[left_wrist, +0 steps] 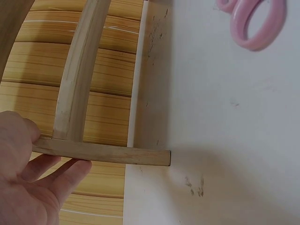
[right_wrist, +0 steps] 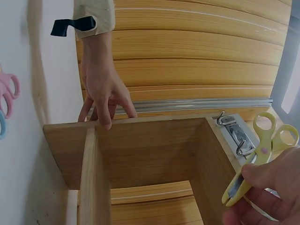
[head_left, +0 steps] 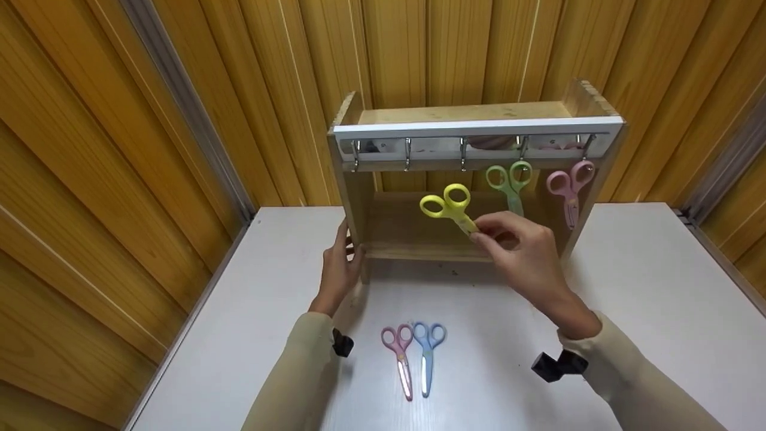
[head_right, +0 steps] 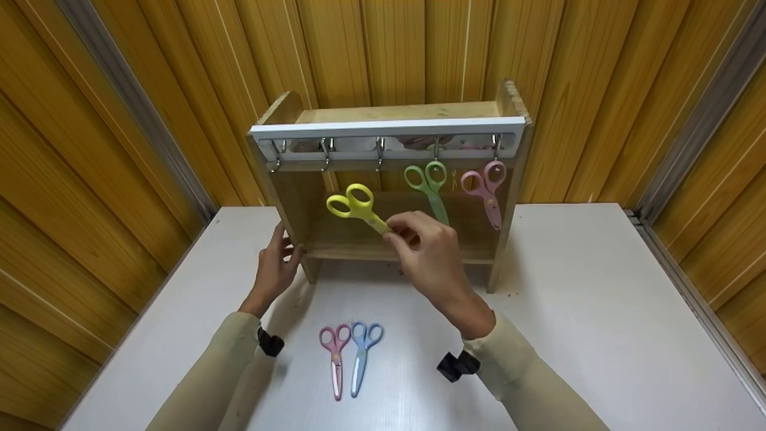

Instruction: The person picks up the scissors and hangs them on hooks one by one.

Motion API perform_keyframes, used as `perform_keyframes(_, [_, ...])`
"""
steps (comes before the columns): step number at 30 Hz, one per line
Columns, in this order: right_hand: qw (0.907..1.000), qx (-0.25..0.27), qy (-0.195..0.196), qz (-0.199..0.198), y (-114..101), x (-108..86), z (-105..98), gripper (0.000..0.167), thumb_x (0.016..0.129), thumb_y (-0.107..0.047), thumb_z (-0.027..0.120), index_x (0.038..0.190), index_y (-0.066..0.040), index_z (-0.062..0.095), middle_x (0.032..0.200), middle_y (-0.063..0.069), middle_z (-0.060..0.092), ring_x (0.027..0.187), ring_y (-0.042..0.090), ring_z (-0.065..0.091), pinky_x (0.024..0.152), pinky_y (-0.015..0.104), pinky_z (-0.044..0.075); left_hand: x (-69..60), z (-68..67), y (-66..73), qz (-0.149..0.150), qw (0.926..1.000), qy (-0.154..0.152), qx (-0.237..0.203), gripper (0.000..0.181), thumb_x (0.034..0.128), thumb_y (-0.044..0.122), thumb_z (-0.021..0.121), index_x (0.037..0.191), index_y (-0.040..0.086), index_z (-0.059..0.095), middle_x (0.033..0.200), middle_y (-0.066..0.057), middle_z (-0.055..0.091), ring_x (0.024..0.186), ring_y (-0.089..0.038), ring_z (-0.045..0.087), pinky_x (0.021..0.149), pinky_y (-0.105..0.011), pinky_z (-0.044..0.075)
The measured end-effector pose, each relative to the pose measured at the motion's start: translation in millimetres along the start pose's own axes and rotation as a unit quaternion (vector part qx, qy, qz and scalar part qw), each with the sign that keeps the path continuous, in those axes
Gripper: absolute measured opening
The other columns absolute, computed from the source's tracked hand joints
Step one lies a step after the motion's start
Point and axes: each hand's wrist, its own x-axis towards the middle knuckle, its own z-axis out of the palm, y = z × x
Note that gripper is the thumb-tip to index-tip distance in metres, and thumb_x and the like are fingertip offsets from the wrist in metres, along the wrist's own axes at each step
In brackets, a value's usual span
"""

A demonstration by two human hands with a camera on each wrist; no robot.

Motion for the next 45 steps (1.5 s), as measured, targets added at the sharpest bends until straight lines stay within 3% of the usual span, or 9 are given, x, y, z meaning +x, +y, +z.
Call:
perform_keyframes(10, [0.9943, 0.065, 0.02, 0.082, 4.1, 7.9, 20.6, 0.014, 0.092, -0.012, 0.079, 0.105, -0.008, 0.078, 0.094, 0.003, 0.074, 0.081, 0.017, 0.066, 0.071, 0.016, 0.056, 0.5, 0.3, 0.0, -0.003, 0.9999, 0.002, 0.015, 0.071, 0.1019, 0.004, 0.062, 0.162, 0.016, 0.027, 0.144, -0.02, 0.058, 0.111, -0.034, 0.07, 0.086, -0.039, 0.063])
perform_keyframes(15, [0.9901, 0.086, 0.037, 0.105, 5.1, 11.4, 30.3, 0.015, 0.092, -0.007, 0.078, 0.106, -0.002, 0.076, 0.096, 0.009, 0.074, 0.082, 0.021, 0.065, 0.07, 0.017, 0.055, 0.8, 0.9, 0.5, -0.017, 0.9997, -0.003, 0.016, 0.071, 0.1024, 0.005, 0.062, 0.163, 0.018, 0.026, 0.146, -0.018, 0.057, 0.113, -0.034, 0.069, 0.087, -0.038, 0.062])
perform_keyframes(19, [0.9872, 0.096, 0.04, 0.121, -8.0, 13.7, 30.8, 0.015, 0.093, -0.002, 0.075, 0.107, 0.003, 0.074, 0.097, 0.014, 0.074, 0.083, 0.024, 0.064, 0.07, 0.017, 0.055, 0.2, 1.8, 1.1, -0.022, 0.9997, -0.002, 0.014, 0.072, 0.1023, 0.005, 0.062, 0.163, 0.019, 0.026, 0.146, -0.018, 0.058, 0.112, -0.033, 0.07, 0.087, -0.038, 0.062])
perform_keyframes(23, [0.9867, 0.095, 0.043, 0.125, -14.7, 15.8, 31.9, 0.016, 0.094, -0.004, 0.074, 0.108, 0.005, 0.073, 0.099, 0.016, 0.073, 0.084, 0.024, 0.064, 0.07, 0.015, 0.054, 0.0, 2.1, 2.2, -0.02, 0.9997, -0.001, 0.013, 0.071, 0.1024, 0.005, 0.062, 0.163, 0.02, 0.027, 0.145, -0.019, 0.058, 0.111, -0.032, 0.071, 0.086, -0.038, 0.062])
perform_keyframes(34, [0.9787, 0.138, 0.066, 0.137, -3.7, 22.4, 43.0, 0.015, 0.093, 0.0, 0.074, 0.105, 0.008, 0.072, 0.098, 0.02, 0.073, 0.083, 0.028, 0.065, 0.068, 0.014, 0.055, 0.9, 2.1, 0.6, -0.028, 0.9996, -0.003, 0.01, 0.071, 0.1025, 0.005, 0.061, 0.163, 0.021, 0.027, 0.145, -0.018, 0.058, 0.111, -0.032, 0.07, 0.087, -0.038, 0.062])
perform_keyframes(45, [0.9722, 0.169, 0.072, 0.144, 6.5, 20.5, 48.8, 0.014, 0.092, 0.002, 0.074, 0.102, 0.011, 0.07, 0.095, 0.024, 0.072, 0.081, 0.036, 0.066, 0.064, 0.017, 0.057, 0.1, 1.9, -0.5, -0.003, 1.0, 0.0, 0.002, 0.07, 0.1024, 0.005, 0.061, 0.162, 0.019, 0.028, 0.144, -0.019, 0.059, 0.109, -0.033, 0.072, 0.087, -0.041, 0.062])
